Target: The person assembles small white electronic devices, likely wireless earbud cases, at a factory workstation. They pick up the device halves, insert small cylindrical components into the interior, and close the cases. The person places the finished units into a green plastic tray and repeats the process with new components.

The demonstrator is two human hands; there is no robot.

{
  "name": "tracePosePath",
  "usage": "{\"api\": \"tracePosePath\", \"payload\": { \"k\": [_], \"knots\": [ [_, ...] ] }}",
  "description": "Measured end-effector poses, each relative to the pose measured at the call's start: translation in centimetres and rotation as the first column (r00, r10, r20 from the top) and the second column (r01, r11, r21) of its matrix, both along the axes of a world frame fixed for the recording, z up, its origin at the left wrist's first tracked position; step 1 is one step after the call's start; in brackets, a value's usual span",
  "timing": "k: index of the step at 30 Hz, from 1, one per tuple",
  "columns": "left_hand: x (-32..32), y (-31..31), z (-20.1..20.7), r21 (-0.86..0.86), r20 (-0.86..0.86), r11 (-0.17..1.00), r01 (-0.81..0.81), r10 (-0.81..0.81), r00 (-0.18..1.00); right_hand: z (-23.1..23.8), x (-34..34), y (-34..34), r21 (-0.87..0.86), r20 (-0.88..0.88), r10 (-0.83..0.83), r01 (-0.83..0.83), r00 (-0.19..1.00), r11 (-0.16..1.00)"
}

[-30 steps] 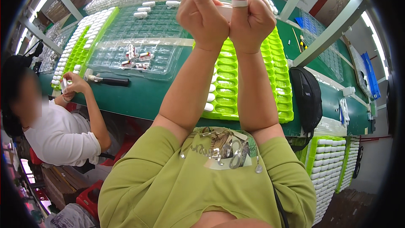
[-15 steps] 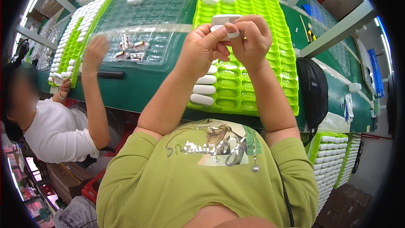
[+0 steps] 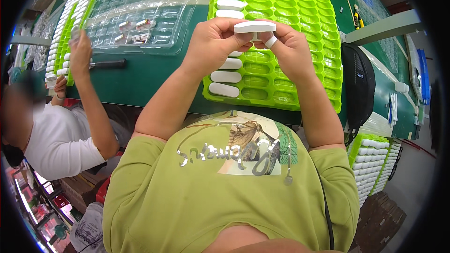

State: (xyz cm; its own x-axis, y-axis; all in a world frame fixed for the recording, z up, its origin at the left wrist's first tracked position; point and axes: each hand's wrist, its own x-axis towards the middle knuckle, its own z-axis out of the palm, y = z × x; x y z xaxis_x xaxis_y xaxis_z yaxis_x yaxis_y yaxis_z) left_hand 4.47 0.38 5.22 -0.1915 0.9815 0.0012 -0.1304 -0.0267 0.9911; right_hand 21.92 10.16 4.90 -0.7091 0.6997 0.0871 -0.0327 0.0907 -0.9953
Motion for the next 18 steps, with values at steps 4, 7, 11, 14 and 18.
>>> {"api": "tracePosePath", "payload": {
  "k": [4,7,11,14,18],
  "knots": [
    [-0.6,0.0,0.2,-0.070,-0.135,0.996,0.049,-0.058,0.989,0.9,0.1,0.0,0.006,0.085,0.055,-0.056,0.995,0.998],
    [-0.5,0.3,-0.7,-0.047,-0.135,0.997,0.055,-0.061,0.989,0.8,0.1,-0.3,0.241,0.138,-0.014,-0.020,0.990,0.970],
    [-0.6,0.1,-0.5,-0.079,-0.210,0.993,0.088,-0.103,0.972,0.6,0.4,0.2,0.064,0.138,0.103,-0.113,0.985,0.992],
    [-0.6,0.0,-0.1,-0.113,-0.217,0.986,0.122,-0.144,0.966,0.3,0.6,0.2,0.016,0.166,0.122,-0.127,0.979,0.992],
    [-0.4,0.3,0.0,-0.123,-0.253,0.985,0.119,-0.147,0.956,0.3,0.2,-0.4,0.238,0.206,0.009,-0.059,0.979,0.970]
  ]
}}
